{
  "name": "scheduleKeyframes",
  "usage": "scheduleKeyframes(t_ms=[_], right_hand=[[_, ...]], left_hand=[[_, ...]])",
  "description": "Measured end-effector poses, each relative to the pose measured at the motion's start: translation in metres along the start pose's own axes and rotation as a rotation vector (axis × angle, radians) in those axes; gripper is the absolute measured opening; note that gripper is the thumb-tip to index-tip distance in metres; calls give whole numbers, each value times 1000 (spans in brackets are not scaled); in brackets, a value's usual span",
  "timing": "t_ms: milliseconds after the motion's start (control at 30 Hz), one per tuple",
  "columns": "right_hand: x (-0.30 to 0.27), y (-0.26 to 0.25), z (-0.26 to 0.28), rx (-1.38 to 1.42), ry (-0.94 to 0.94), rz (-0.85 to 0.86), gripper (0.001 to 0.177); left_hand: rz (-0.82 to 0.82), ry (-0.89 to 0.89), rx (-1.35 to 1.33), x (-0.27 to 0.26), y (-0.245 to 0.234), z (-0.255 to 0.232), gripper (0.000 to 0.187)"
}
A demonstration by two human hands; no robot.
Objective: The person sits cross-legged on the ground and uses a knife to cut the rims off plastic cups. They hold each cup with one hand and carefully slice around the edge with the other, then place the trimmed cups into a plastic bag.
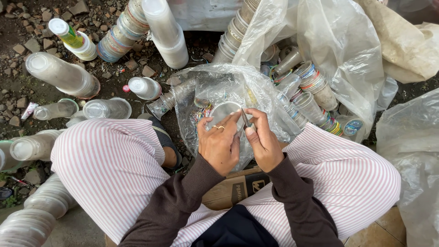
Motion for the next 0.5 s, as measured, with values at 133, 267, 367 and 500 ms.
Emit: scheduleKeyframes(t_ms=[133, 267, 367, 500], right_hand=[[3, 2, 15, 51, -27, 44, 47], [-1, 2, 13, 84, -31, 75, 50], [-3, -1, 13, 75, -32, 91, 50], [-10, 2, 19, 54, 31, 124, 54]], left_hand=[[-55, -10, 29, -4, 13, 20, 36], [-58, -1, 23, -1, 6, 18, 33], [-58, 7, 56, 2, 3, 15, 29], [-92, -14, 145, 2, 5, 21, 31]])
Point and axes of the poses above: each hand's wrist, its own x-axis towards the middle knuckle, its own y-axis out of the palm, z = x × y, the point moved 4 cm from there along x, towards the middle knuckle, and after that the axes turned 5 degrees about -y, right-handed, at the moved point
